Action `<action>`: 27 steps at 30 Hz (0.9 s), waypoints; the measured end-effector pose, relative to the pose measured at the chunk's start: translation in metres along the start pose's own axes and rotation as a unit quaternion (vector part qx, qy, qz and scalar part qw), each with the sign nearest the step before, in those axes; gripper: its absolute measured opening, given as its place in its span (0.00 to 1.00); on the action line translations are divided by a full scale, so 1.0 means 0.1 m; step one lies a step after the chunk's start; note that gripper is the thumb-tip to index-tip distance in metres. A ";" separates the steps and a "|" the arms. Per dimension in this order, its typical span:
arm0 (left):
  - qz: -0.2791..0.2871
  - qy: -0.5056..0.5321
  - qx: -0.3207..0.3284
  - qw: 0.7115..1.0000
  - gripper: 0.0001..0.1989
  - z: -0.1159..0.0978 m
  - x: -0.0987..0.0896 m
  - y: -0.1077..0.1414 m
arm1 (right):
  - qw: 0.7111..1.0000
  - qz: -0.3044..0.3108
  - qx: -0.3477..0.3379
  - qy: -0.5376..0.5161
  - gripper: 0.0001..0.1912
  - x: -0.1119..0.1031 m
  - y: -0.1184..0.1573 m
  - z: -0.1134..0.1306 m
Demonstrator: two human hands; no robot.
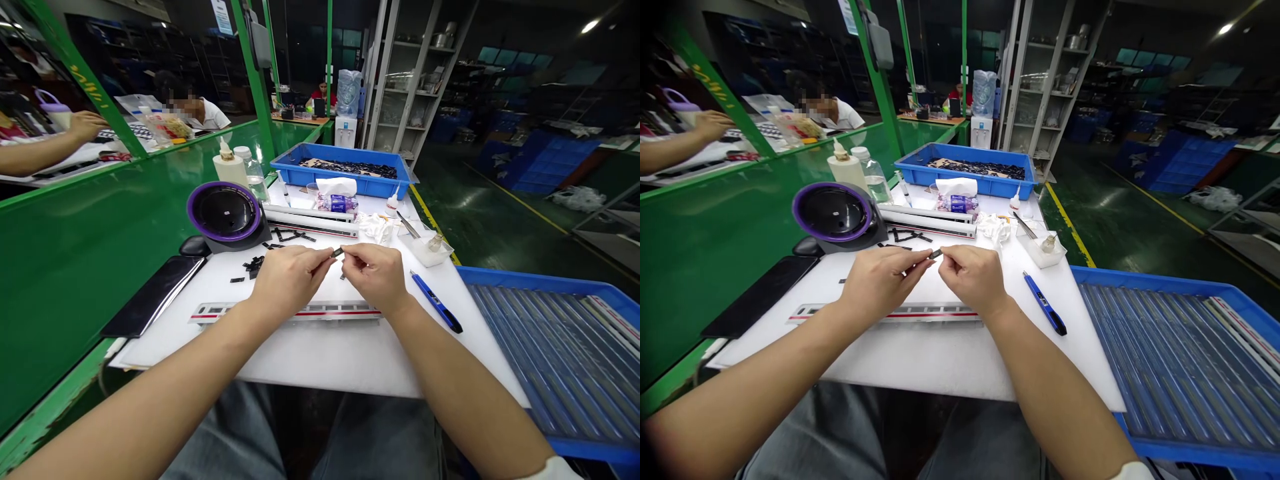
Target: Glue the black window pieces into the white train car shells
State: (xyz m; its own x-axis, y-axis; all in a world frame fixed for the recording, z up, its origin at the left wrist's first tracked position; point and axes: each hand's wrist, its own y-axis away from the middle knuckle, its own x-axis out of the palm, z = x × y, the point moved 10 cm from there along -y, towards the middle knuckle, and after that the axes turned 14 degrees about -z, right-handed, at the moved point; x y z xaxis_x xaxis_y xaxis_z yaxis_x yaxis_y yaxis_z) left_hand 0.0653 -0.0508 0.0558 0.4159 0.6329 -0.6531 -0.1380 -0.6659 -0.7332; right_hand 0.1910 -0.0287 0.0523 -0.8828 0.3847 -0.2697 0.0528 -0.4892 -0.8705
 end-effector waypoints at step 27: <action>0.286 0.272 -0.260 0.882 0.20 0.35 0.31 0.12 | 0.980 0.059 0.030 -0.185 0.07 0.08 -0.04 0.09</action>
State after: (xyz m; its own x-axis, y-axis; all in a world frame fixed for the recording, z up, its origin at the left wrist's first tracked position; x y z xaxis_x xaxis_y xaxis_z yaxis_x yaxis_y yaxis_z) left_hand 0.0454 -0.0250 0.0202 0.8004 -0.0533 -0.5970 -0.0933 -0.9950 -0.0362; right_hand 0.1797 -0.0314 0.0573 -0.9817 0.0166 -0.1899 0.1477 -0.5634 -0.8129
